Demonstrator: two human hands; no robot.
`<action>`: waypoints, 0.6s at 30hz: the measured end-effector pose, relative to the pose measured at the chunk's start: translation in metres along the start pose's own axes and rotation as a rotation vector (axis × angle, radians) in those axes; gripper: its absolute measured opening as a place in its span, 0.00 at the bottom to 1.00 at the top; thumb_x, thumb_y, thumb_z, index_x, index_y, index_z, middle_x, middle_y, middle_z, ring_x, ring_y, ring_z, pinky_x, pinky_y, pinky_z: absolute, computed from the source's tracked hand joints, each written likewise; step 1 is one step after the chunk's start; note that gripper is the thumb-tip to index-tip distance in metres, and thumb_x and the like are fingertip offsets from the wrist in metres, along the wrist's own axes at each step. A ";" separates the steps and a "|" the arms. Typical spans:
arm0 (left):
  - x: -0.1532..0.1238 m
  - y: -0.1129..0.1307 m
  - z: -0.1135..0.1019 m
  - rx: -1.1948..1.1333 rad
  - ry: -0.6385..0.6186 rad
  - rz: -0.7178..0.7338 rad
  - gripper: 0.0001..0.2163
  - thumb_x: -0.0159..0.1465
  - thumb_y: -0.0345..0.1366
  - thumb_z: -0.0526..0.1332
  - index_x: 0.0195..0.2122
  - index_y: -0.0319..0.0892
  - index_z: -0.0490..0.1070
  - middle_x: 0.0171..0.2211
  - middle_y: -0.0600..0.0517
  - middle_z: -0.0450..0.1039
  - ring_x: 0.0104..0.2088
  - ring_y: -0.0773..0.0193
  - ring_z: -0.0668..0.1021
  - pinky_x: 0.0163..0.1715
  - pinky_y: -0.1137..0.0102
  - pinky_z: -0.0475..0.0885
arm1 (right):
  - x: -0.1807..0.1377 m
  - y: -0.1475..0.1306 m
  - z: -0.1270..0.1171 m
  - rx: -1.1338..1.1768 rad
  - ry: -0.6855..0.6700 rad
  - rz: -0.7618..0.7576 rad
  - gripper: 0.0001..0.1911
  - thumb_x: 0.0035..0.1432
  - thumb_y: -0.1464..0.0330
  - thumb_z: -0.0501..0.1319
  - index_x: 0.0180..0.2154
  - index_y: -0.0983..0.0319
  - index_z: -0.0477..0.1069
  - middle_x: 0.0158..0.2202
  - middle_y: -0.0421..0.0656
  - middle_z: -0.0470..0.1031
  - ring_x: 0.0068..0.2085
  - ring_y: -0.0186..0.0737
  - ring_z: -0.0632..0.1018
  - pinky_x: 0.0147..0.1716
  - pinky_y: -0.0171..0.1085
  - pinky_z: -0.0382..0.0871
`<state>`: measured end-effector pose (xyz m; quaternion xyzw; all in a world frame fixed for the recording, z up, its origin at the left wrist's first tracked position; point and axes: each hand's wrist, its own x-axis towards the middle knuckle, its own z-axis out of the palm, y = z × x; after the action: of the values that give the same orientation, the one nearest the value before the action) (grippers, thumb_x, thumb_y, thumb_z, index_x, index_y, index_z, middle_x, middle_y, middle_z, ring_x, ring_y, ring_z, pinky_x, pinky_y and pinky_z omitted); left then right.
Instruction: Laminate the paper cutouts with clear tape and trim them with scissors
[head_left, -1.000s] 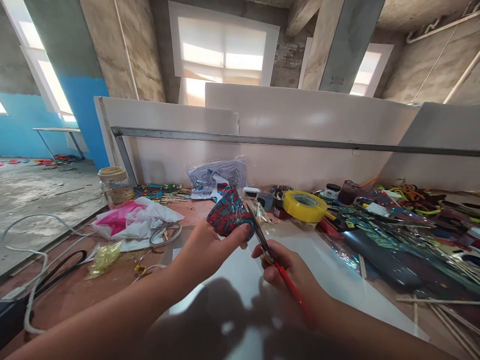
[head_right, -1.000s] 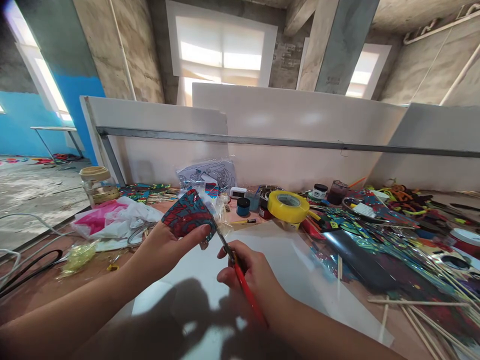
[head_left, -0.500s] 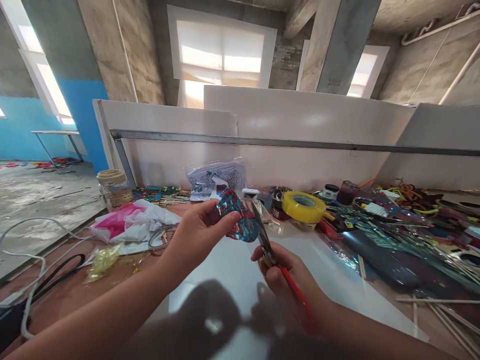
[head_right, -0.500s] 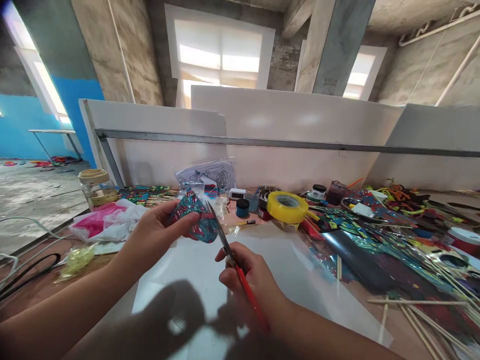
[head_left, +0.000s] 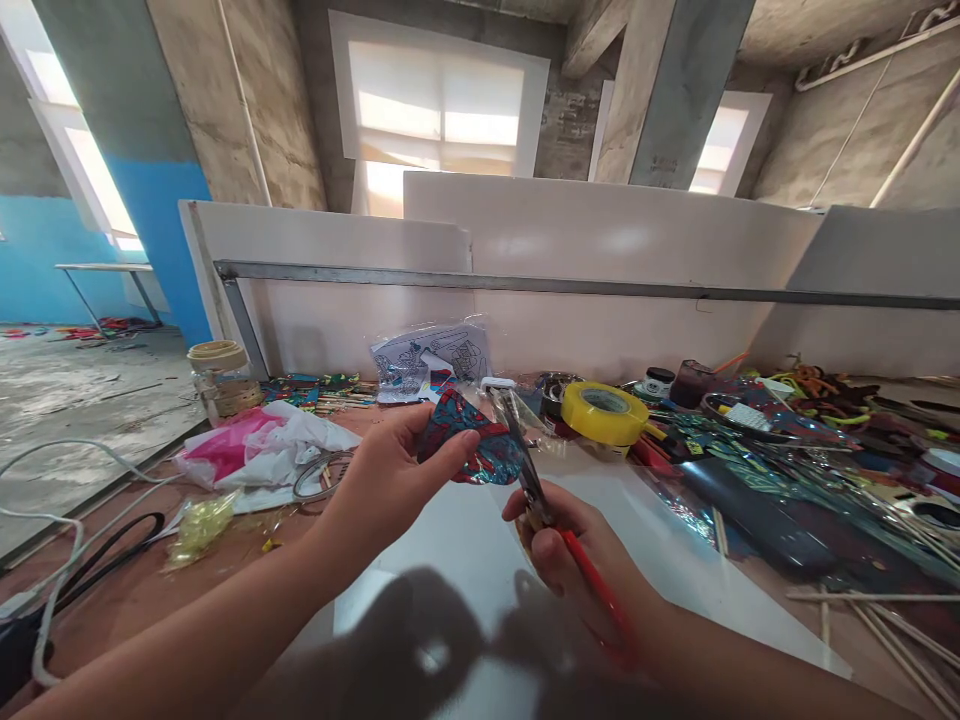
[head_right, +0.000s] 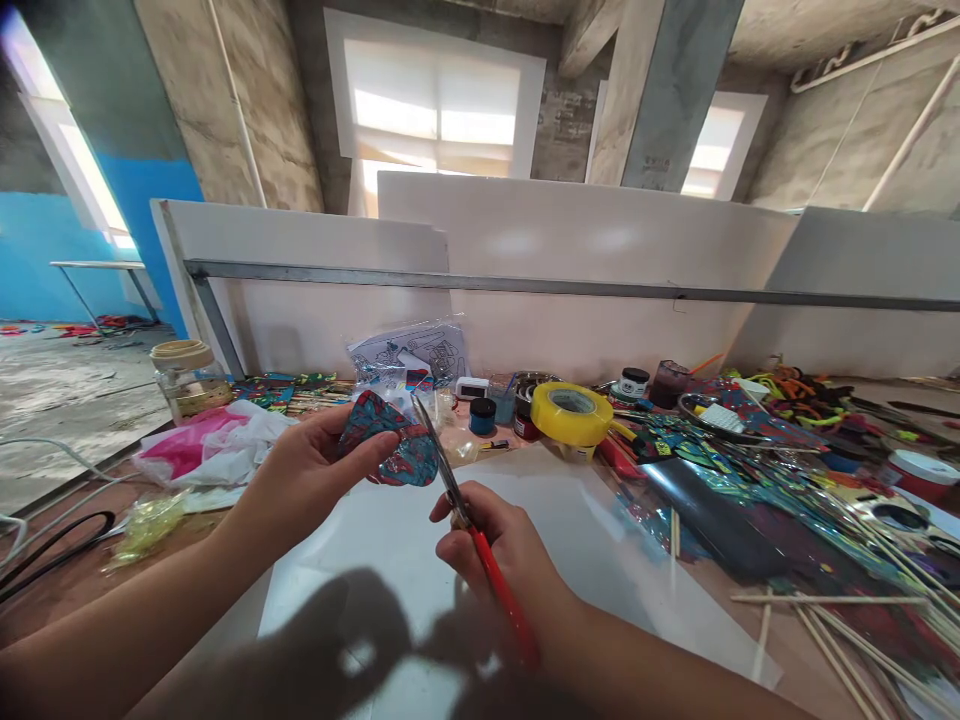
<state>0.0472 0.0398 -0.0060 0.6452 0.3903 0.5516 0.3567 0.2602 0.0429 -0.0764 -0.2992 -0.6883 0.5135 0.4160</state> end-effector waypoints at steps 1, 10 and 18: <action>0.000 0.000 0.000 -0.007 0.000 -0.006 0.09 0.63 0.43 0.68 0.36 0.43 0.81 0.30 0.53 0.81 0.31 0.63 0.80 0.33 0.69 0.81 | 0.000 0.000 0.000 0.001 -0.004 -0.004 0.37 0.53 0.34 0.60 0.41 0.62 0.70 0.21 0.30 0.55 0.20 0.28 0.55 0.17 0.31 0.48; 0.002 -0.006 0.005 -0.082 -0.023 -0.027 0.08 0.63 0.43 0.68 0.38 0.47 0.82 0.31 0.54 0.83 0.31 0.65 0.81 0.33 0.72 0.78 | -0.002 0.001 0.007 0.147 -0.031 -0.035 0.36 0.56 0.34 0.57 0.43 0.61 0.69 0.23 0.30 0.52 0.21 0.28 0.54 0.18 0.30 0.52; 0.003 -0.008 0.005 -0.087 -0.009 -0.097 0.11 0.62 0.45 0.69 0.38 0.43 0.81 0.31 0.51 0.83 0.31 0.63 0.82 0.33 0.70 0.78 | -0.003 -0.003 0.010 0.139 0.020 0.031 0.37 0.56 0.34 0.57 0.45 0.61 0.67 0.25 0.31 0.53 0.22 0.30 0.54 0.20 0.32 0.51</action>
<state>0.0518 0.0454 -0.0124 0.6116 0.3952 0.5473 0.4126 0.2527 0.0351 -0.0750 -0.2855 -0.6421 0.5632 0.4348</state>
